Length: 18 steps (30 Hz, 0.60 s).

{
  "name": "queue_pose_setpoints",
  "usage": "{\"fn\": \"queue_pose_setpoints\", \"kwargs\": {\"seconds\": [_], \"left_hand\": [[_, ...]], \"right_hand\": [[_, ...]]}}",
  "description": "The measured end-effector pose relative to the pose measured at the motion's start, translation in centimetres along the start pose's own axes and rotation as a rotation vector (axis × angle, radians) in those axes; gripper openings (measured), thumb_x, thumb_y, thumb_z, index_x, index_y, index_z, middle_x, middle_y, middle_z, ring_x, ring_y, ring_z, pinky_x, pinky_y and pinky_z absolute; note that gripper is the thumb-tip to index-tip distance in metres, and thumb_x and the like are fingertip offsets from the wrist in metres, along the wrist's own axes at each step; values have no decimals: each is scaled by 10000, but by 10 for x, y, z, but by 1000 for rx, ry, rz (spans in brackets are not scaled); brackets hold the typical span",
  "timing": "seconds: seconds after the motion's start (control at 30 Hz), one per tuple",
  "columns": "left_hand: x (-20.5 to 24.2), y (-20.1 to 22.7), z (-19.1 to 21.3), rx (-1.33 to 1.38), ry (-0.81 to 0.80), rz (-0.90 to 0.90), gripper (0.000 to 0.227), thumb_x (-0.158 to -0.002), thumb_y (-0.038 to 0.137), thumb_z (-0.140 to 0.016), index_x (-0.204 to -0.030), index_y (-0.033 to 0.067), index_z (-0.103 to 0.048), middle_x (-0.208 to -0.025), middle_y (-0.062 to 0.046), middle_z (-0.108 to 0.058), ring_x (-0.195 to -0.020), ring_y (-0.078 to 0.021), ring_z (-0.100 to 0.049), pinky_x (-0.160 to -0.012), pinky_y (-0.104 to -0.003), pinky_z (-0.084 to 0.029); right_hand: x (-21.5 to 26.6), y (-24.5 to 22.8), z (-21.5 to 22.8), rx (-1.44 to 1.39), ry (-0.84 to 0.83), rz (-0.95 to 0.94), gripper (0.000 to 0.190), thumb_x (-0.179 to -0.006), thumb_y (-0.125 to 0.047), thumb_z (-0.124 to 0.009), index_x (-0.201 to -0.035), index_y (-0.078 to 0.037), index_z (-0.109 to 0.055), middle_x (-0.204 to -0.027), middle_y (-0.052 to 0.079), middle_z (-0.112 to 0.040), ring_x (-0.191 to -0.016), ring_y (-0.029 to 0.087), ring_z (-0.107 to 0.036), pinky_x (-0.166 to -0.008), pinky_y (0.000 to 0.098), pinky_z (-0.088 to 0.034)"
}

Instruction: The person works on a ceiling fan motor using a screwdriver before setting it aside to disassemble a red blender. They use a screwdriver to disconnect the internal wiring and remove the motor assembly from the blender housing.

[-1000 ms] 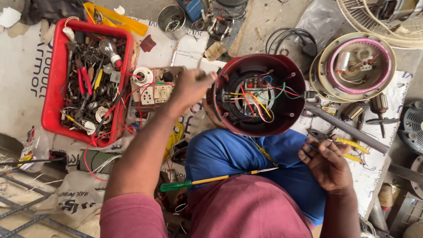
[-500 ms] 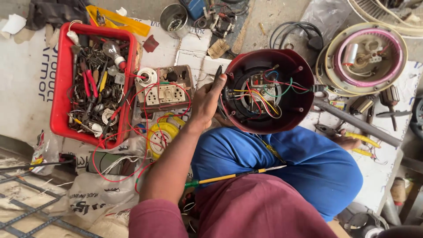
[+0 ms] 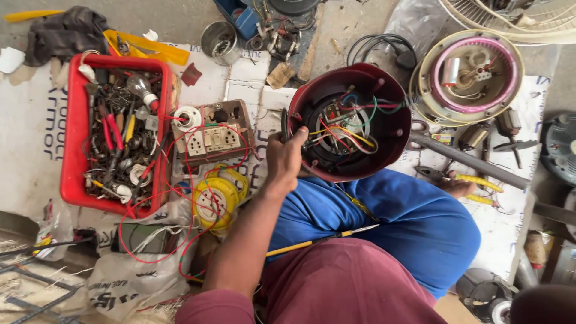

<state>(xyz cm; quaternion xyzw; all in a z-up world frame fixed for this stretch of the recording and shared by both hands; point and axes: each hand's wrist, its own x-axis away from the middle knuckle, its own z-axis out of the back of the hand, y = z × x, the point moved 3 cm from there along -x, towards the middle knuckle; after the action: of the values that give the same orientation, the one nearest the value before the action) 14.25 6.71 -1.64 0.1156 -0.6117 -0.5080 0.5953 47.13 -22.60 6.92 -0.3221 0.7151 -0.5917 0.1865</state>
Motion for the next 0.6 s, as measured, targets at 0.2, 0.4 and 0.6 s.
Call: {"fn": "queue_pose_setpoints", "kwargs": {"seconds": [0.2,0.4,0.6], "left_hand": [[28,-27,-36,259,104,-134,958,-851,245,-781,-1497,-56,-141,-1374,-259,-562,-1206,-283,-597,-1028,-366,-456],[44,-22,-29,343,92,-151,1157,-878,241,-751,-1600,-32,111,-1528,-225,-450,-1336,-265,-513,-1119,-345,-396],[22,-52,-22,161,128,-267,1150,-959,267,-781,-1598,-73,112,-1604,-265,-291,-1443,-310,-366,-1179,-370,-300]], "right_hand": [[-22,33,114,181,25,23,194,-998,-25,-659,-1186,18,-673,-1166,151,-683,-1020,230,-663,-971,378,-534],[-27,22,129,306,6,-13,199,-1002,-25,-662,-1197,13,-676,-1162,141,-685,-1004,209,-665,-945,358,-537],[-21,65,92,286,-18,-41,205,-1007,-26,-665,-1208,8,-678,-1157,130,-687,-987,188,-666,-920,338,-541]]}}
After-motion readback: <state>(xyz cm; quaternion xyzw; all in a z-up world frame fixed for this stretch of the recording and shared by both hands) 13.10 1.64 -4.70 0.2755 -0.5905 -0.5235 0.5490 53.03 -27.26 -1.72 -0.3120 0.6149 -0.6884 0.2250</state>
